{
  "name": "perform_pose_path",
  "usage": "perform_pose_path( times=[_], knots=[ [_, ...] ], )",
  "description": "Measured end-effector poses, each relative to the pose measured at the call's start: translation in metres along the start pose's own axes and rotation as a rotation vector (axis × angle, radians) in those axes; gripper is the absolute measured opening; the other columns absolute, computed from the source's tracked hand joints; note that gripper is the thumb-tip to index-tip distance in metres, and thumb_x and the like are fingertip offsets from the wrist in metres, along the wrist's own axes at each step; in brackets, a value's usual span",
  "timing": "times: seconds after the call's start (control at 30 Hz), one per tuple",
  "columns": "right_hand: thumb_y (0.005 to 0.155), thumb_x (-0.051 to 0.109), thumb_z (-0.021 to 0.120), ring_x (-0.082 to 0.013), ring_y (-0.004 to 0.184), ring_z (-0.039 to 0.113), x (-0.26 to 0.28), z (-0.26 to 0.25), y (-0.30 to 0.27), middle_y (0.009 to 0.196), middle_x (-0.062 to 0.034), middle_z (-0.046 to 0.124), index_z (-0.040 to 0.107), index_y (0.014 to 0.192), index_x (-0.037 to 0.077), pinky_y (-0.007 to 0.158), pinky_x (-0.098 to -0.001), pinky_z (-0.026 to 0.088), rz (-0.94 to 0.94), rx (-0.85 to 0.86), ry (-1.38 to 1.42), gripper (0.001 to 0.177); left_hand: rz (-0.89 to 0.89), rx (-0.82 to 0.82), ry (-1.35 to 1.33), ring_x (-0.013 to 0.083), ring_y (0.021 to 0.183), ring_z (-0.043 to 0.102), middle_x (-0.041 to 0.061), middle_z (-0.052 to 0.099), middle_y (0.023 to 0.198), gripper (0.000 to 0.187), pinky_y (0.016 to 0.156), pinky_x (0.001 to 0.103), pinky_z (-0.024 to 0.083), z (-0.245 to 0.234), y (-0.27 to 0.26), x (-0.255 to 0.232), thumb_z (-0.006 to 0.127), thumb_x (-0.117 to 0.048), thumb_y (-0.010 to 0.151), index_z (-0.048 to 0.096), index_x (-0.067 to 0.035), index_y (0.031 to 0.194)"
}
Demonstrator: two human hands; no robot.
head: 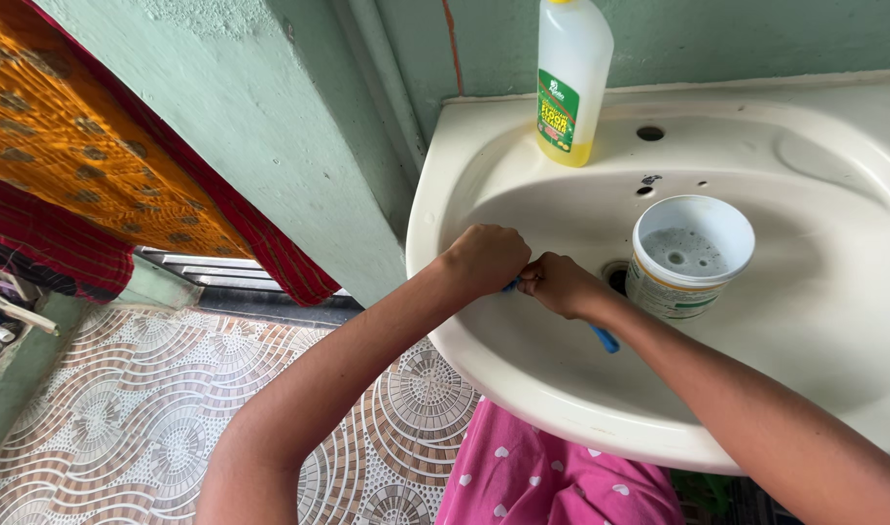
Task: The person cleans the rim and interior of a small plastic container using a blue handheld brush inside a white sink.
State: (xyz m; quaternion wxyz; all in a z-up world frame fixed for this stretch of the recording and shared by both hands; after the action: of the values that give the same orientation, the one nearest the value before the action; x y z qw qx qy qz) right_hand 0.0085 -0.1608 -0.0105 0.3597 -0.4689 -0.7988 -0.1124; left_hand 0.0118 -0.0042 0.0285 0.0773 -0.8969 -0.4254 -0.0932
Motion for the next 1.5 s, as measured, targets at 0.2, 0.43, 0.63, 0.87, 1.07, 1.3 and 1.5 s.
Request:
perform_pose_path(
  times=[0.2, 0.43, 0.63, 0.87, 1.07, 1.3, 1.5],
  knots=[
    [0.099, 0.022, 0.063, -0.0067, 0.046, 0.022, 0.028, -0.035, -0.026, 0.057, 0.0075, 0.029, 0.064, 0.080, 0.016, 0.041, -0.0280, 0.018, 0.341, 0.508, 0.350, 0.020, 0.047, 0.161, -0.306, 0.0319, 0.078, 0.075, 0.016, 0.075, 0.078, 0.007, 0.067, 0.041, 0.059, -0.042, -0.021, 0.004, 0.073, -0.010, 0.077, 0.078, -0.008, 0.073],
    [0.100, 0.021, 0.060, -0.0054, 0.051, 0.039, 0.017, 0.006, -0.017, 0.061, 0.0084, 0.047, 0.066, 0.092, 0.011, 0.045, -0.0282, 0.034, -0.042, 0.273, 0.493, 0.014, -0.064, -0.008, -0.204, 0.0331, 0.078, 0.075, 0.019, 0.074, 0.079, 0.007, 0.068, 0.041, 0.060, -0.053, -0.059, 0.012, 0.069, -0.005, 0.079, 0.076, -0.002, 0.078],
    [0.106, 0.026, 0.058, -0.0146, 0.052, 0.049, -0.004, 0.022, 0.005, 0.062, -0.0041, 0.058, 0.073, 0.090, 0.004, 0.055, -0.0346, 0.042, 0.044, 0.001, -0.163, 0.031, -0.039, -0.031, -0.327, 0.0341, 0.078, 0.074, 0.018, 0.074, 0.081, 0.011, 0.069, 0.042, 0.059, -0.019, -0.035, 0.008, 0.067, -0.008, 0.087, 0.077, -0.005, 0.083],
    [0.098, 0.024, 0.066, -0.0063, 0.045, 0.027, 0.022, -0.020, -0.026, 0.060, 0.0067, 0.035, 0.064, 0.083, 0.014, 0.038, -0.0276, 0.022, 0.189, 0.529, 0.516, 0.018, -0.028, 0.153, -0.341, 0.0318, 0.081, 0.075, 0.017, 0.075, 0.083, 0.007, 0.074, 0.042, 0.060, -0.053, -0.038, 0.009, 0.072, -0.009, 0.078, 0.078, -0.007, 0.080],
    [0.100, 0.023, 0.065, -0.0057, 0.062, 0.053, 0.006, 0.020, 0.007, 0.068, -0.0045, 0.071, 0.074, 0.098, 0.011, 0.057, -0.0324, 0.046, -0.515, -0.171, 0.045, 0.015, -0.012, -0.050, -0.088, 0.0272, 0.087, 0.074, 0.011, 0.074, 0.087, 0.011, 0.121, 0.046, 0.039, -0.046, -0.051, 0.005, 0.071, -0.005, 0.082, 0.077, -0.008, 0.074],
    [0.101, 0.036, 0.061, -0.0145, 0.051, 0.054, 0.033, 0.018, -0.002, 0.055, -0.0128, 0.060, 0.077, 0.100, 0.003, 0.056, -0.0352, 0.047, -0.073, -0.156, 0.331, 0.036, -0.335, -0.558, -0.418, 0.0278, 0.125, 0.061, 0.010, 0.066, 0.121, 0.027, 0.131, 0.058, 0.023, -0.045, -0.074, 0.013, 0.077, -0.015, 0.087, 0.076, -0.011, 0.114],
    [0.095, 0.039, 0.067, -0.0105, 0.052, 0.050, 0.024, 0.021, 0.002, 0.055, -0.0029, 0.056, 0.080, 0.090, 0.005, 0.052, -0.0308, 0.041, 0.007, -0.033, 0.448, 0.036, -0.621, -0.527, -0.450, 0.0503, 0.153, 0.000, 0.024, 0.014, 0.164, 0.118, 0.110, 0.082, -0.007, -0.037, -0.076, 0.012, 0.092, -0.043, 0.067, 0.023, -0.017, 0.159]
  ],
)
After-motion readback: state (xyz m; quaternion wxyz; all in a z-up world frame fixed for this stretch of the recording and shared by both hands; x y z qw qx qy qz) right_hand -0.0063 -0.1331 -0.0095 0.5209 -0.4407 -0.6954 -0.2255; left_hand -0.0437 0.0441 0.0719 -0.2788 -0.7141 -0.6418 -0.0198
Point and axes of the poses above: each hand's wrist, its own y-axis towards the middle knuckle, its own z-axis out of the palm, x = y × z, the point moved 1 cm from there along y, towards the middle knuckle
